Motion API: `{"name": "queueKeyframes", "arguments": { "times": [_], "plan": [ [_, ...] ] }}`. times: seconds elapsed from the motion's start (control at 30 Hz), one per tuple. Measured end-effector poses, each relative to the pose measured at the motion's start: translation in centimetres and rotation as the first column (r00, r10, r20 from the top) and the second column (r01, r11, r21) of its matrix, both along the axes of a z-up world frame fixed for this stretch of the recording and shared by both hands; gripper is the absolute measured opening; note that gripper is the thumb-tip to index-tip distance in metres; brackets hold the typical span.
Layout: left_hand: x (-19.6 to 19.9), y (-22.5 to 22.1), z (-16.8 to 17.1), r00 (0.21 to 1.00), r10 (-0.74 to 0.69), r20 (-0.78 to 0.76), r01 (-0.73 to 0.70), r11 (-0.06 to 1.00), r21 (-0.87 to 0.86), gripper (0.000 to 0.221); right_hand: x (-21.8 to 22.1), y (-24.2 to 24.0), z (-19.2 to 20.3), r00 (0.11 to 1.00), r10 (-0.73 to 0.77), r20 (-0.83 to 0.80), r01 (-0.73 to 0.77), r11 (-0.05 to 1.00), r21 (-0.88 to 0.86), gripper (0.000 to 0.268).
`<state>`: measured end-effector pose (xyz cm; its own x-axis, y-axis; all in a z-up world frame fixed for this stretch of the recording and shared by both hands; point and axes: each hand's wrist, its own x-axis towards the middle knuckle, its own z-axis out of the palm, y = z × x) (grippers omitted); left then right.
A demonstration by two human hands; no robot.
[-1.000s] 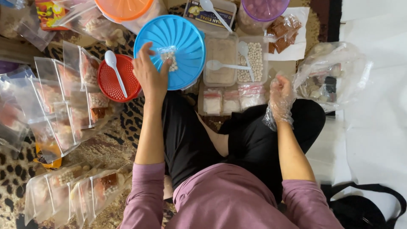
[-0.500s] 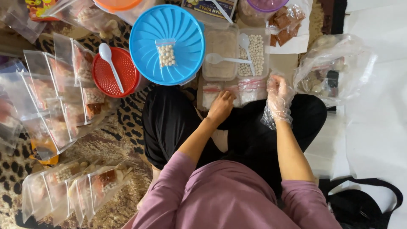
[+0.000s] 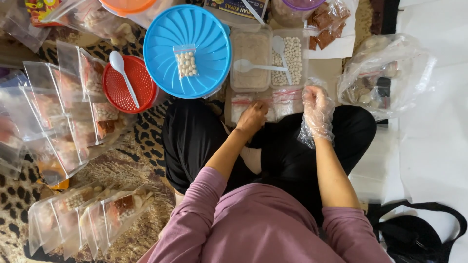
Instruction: Packaging small food items like nuts and seeds into individual plastic bags using a spoon and hands while sitting on the floor.
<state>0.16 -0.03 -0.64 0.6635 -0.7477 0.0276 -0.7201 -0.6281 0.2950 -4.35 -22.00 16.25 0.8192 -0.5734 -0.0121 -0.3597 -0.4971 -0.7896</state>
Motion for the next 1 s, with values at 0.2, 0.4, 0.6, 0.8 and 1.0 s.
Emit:
{"name": "queueKeyframes", "arguments": {
  "times": [0.2,0.4,0.6,0.8,1.0],
  "plan": [
    [1.3,0.7,-0.5,0.986,-0.123,0.111,0.125,0.992,-0.010,0.035,0.2,0.2,0.5,1.000,0.018,-0.017,-0.018,1.000,0.015,0.009],
    [1.7,1.6,8.5,0.883,0.166,-0.440,-0.320,0.897,-0.305,0.014,0.3,0.4,1.0,0.996,0.008,-0.090,-0.004,0.999,0.042,0.010],
    [-0.7,2.2,20.6,0.118,-0.360,-0.925,-0.968,0.165,-0.188,0.004,-1.6,5.3,5.0,0.992,-0.035,-0.120,0.046,0.995,0.087,0.018],
    [-3.9,3.6,22.9,-0.017,-0.585,-0.811,-0.998,0.053,-0.017,0.007,-4.5,13.3,12.8,0.992,-0.116,-0.043,0.105,0.605,0.790,0.041],
    [-6.4,4.8,22.3,0.073,-0.460,-0.885,-0.991,0.069,-0.118,0.006,-5.8,12.3,12.0,0.985,0.130,0.112,-0.163,0.914,0.372,0.015]
  ]
}}
